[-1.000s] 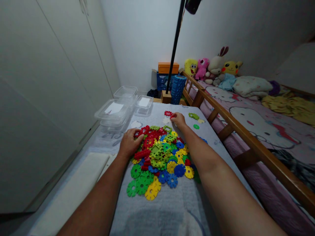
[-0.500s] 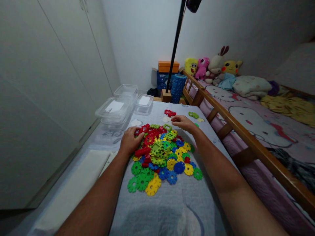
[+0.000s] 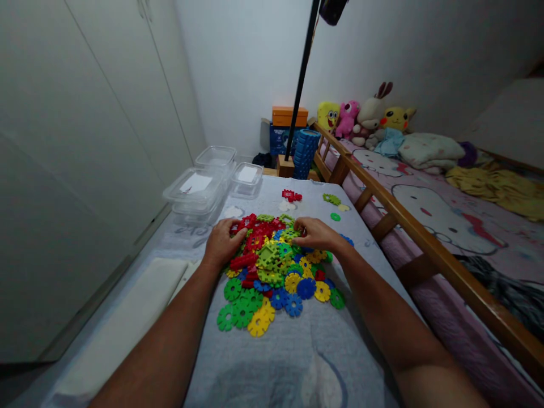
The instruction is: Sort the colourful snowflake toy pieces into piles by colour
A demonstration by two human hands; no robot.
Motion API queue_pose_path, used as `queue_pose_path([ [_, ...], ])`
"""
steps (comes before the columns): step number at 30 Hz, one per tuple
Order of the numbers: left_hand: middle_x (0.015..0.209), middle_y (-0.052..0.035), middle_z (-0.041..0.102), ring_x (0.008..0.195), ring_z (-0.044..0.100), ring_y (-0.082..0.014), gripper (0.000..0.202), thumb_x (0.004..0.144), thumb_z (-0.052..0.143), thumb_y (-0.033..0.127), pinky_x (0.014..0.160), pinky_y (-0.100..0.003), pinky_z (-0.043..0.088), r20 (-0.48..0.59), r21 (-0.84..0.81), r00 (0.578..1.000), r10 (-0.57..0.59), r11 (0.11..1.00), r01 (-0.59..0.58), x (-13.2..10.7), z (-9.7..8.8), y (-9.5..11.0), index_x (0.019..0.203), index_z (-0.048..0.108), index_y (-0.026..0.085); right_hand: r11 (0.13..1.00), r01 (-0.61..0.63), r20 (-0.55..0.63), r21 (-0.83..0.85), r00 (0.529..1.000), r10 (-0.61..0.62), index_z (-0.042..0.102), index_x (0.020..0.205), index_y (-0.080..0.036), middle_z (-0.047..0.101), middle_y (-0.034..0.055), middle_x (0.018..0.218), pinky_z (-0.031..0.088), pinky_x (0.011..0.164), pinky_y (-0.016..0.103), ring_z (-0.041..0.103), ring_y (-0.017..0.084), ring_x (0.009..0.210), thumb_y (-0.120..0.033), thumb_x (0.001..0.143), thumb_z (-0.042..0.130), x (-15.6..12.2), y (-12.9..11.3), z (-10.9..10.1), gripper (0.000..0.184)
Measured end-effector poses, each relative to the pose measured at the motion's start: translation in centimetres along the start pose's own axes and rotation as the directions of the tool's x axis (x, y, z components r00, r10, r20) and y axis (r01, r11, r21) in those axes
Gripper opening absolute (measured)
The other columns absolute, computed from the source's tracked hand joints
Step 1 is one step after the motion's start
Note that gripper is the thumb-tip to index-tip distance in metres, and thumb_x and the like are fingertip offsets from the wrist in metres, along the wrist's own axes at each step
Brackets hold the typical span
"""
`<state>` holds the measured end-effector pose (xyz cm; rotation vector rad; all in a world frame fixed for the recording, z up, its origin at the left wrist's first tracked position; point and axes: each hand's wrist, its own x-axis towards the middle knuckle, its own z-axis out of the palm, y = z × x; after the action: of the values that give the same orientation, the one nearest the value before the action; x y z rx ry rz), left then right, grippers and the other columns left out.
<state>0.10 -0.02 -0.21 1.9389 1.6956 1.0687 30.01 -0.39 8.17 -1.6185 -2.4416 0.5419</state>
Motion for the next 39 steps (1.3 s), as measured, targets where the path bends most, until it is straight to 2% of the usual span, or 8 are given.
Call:
queue_pose_path([
  [6, 0.113, -0.0118, 0.069, 0.106, 0.064, -0.0284, 0.042, 0.084, 0.054, 0.053, 0.098, -0.044, 0.052, 0.017, -0.006, 1.0, -0.005, 1.0, 0.005, 0.0, -0.1, 0.2, 0.106, 0.068, 0.02, 0.991, -0.091, -0.234, 0.098, 0.966, 0.112, 0.065, 0.095, -0.019, 0.069, 0.0033, 0.093, 0.042, 0.073, 0.027, 0.06, 0.017, 0.081, -0.035, 0.077, 0.074, 1.4, 4.4, -1.2, 0.026],
  [9, 0.113, -0.0121, 0.07, 0.106, 0.064, -0.029, 0.042, 0.083, 0.054, 0.053, 0.099, -0.045, 0.052, 0.007, -0.011, 1.0, -0.009, 1.0, 0.009, 0.0, 0.0, 0.2, 0.104, 0.068, 0.02, 0.965, -0.243, -0.43, 0.098, 0.864, 0.261, 0.062, 0.091, -0.019, 0.067, 0.0043, 0.093, 0.043, 0.076, 0.029, 0.059, 0.02, 0.085, -0.035, 0.076, 0.073, 3.1, 8.5, -1.9, 0.024],
  [14, 0.112, -0.0116, 0.07, 0.107, 0.065, -0.0288, 0.042, 0.083, 0.055, 0.055, 0.101, -0.045, 0.051, 0.005, -0.017, 1.0, -0.009, 1.0, 0.009, 0.0, 0.0, 0.2, 0.103, 0.068, 0.02, 0.858, -0.508, -0.534, 0.073, 0.707, 0.464, 0.063, 0.092, -0.021, 0.068, 0.009, 0.105, 0.043, 0.089, 0.033, 0.059, 0.023, 0.1, -0.031, 0.08, 0.069, 5.3, 13.8, -2.1, 0.017],
  [23, 0.114, -0.0114, 0.07, 0.109, 0.064, -0.0287, 0.039, 0.084, 0.054, 0.052, 0.103, -0.046, 0.05, -0.003, -0.005, 1.0, 0.01, 1.0, -0.01, 0.0, 0.1, -0.1, 0.104, 0.067, 0.021, 0.781, -0.62, -0.627, 0.081, 0.577, 0.523, 0.068, 0.099, -0.02, 0.067, 0.0131, 0.114, 0.042, 0.096, 0.042, 0.055, 0.029, 0.11, -0.029, 0.082, 0.068, 8.0, 15.9, -1.0, 0.019],
  [26, 0.114, -0.0124, 0.069, 0.109, 0.064, -0.0295, 0.04, 0.084, 0.054, 0.053, 0.103, -0.047, 0.049, 0.006, -0.001, 1.0, 0.015, 1.0, -0.015, 0.0, 0.1, -0.2, 0.104, 0.067, 0.02, 0.769, -0.636, -0.592, 0.057, 0.599, 0.539, 0.071, 0.101, -0.02, 0.066, 0.0143, 0.117, 0.042, 0.096, 0.045, 0.053, 0.031, 0.113, -0.028, 0.085, 0.066, 8.4, 15.8, -0.8, 0.018],
  [33, 0.112, -0.0111, 0.069, 0.109, 0.064, -0.0294, 0.039, 0.085, 0.054, 0.052, 0.103, -0.047, 0.05, -0.009, -0.001, 1.0, 0.018, 1.0, -0.018, 0.0, 0.1, -0.2, 0.105, 0.067, 0.02, 0.814, -0.571, -0.52, -0.104, 0.729, 0.445, 0.074, 0.119, -0.019, 0.059, 0.0197, 0.131, 0.04, 0.096, 0.046, 0.049, 0.035, 0.119, -0.02, 0.092, 0.05, 7.6, 14.6, -0.2, 0.035],
  [36, 0.113, -0.0115, 0.069, 0.109, 0.064, -0.0294, 0.04, 0.085, 0.054, 0.052, 0.102, -0.047, 0.05, -0.001, 0.003, 1.0, 0.018, 1.0, -0.018, -0.1, 0.1, -0.2, 0.105, 0.067, 0.02, 0.829, -0.529, -0.442, -0.181, 0.797, 0.411, 0.073, 0.123, -0.019, 0.058, 0.0198, 0.134, 0.041, 0.095, 0.047, 0.048, 0.036, 0.119, -0.024, 0.095, 0.048, 7.3, 13.9, 0.0, 0.038],
  [39, 0.113, -0.0113, 0.07, 0.107, 0.064, -0.0289, 0.041, 0.085, 0.054, 0.052, 0.101, -0.046, 0.05, 0.001, 0.011, 1.0, 0.008, 1.0, -0.008, -0.1, 0.2, -0.2, 0.106, 0.068, 0.019, 0.803, -0.55, -0.364, -0.23, 0.814, 0.453, 0.07, 0.128, -0.021, 0.055, 0.0181, 0.14, 0.041, 0.098, 0.048, 0.046, 0.037, 0.123, -0.034, 0.098, 0.045, 7.4, 13.6, 0.2, 0.041],
])
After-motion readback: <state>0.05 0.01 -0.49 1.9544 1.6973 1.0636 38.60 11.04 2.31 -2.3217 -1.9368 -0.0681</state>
